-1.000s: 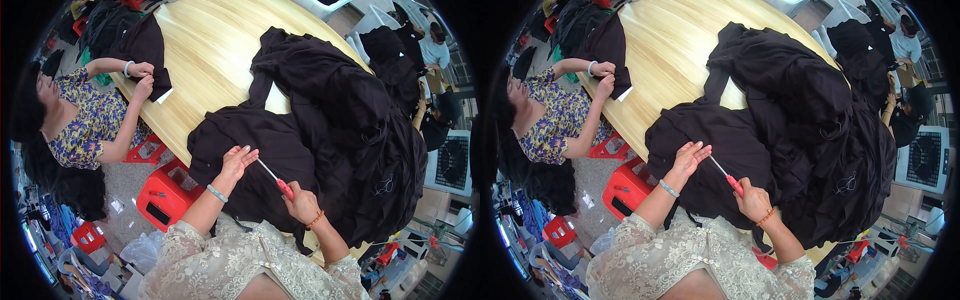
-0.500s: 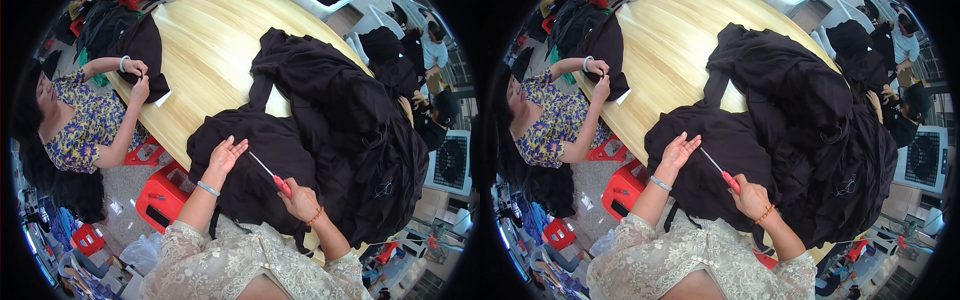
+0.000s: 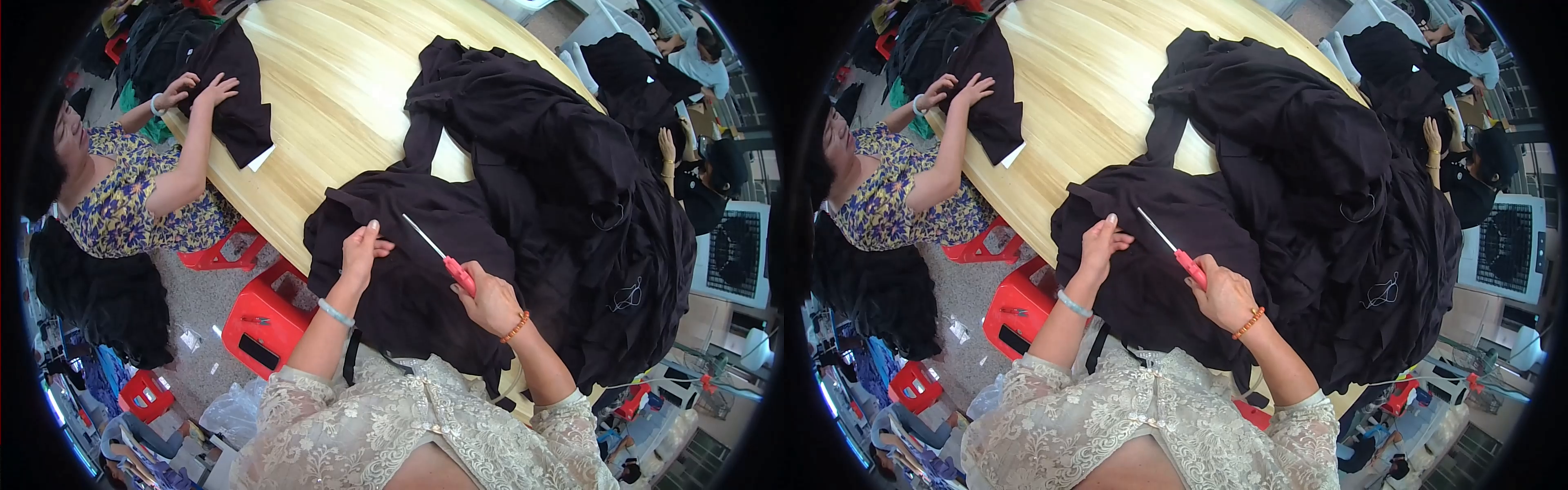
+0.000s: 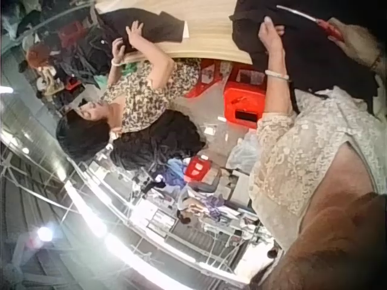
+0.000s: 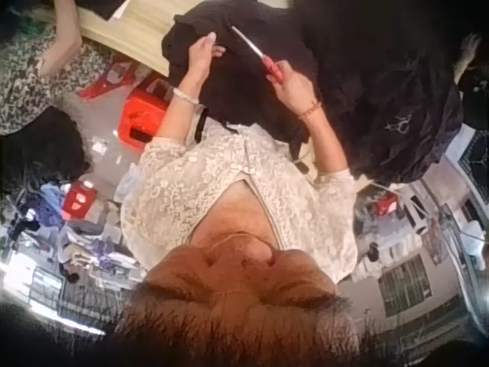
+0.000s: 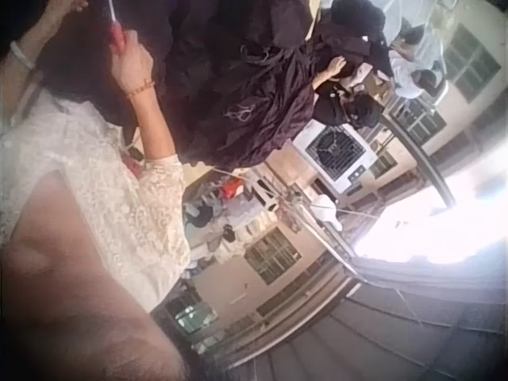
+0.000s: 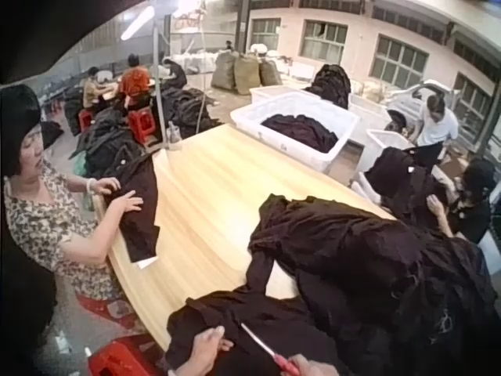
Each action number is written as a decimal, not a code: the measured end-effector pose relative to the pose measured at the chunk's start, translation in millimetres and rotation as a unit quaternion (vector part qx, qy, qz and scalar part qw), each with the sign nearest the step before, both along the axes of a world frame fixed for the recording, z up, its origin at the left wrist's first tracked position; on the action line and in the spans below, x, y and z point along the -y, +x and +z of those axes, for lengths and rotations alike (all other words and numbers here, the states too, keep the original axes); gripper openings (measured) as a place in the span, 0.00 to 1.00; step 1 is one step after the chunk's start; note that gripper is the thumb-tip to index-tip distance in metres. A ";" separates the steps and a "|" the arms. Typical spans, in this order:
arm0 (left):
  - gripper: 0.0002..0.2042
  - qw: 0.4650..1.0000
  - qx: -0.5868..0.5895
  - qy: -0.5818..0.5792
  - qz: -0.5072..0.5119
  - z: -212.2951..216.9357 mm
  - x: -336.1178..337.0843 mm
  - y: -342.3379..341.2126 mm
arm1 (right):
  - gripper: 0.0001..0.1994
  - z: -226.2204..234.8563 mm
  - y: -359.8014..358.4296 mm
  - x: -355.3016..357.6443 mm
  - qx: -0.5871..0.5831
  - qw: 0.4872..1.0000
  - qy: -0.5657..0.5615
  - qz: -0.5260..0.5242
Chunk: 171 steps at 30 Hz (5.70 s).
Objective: Cutting or trimming pieces of black fabric using scissors in a textile factory setting.
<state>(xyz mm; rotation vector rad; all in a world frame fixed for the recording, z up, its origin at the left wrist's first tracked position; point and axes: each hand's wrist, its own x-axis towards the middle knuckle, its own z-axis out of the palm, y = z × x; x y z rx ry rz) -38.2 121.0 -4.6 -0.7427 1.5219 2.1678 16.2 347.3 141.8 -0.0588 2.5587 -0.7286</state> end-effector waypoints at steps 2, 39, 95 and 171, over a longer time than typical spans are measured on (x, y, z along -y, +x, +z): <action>0.13 0.924 -0.198 -0.291 -0.150 -1.5 11.3 18.7 | 0.14 -0.4 13.3 -7.7 0.012 1.000 -0.003 -0.001; 0.05 0.882 -0.273 -0.336 -0.188 6.7 -0.7 44.3 | 0.13 15.8 49.9 -22.1 0.057 0.990 0.071 0.107; 0.06 0.716 -0.378 -0.559 -0.176 -15.6 44.0 88.4 | 0.12 -42.9 -90.0 57.8 -0.139 0.981 -0.082 0.111; 0.08 0.818 -0.515 -0.126 -0.224 212.2 -7.5 11.6 | 0.15 -3.3 114.5 -30.6 0.113 0.971 -0.192 0.089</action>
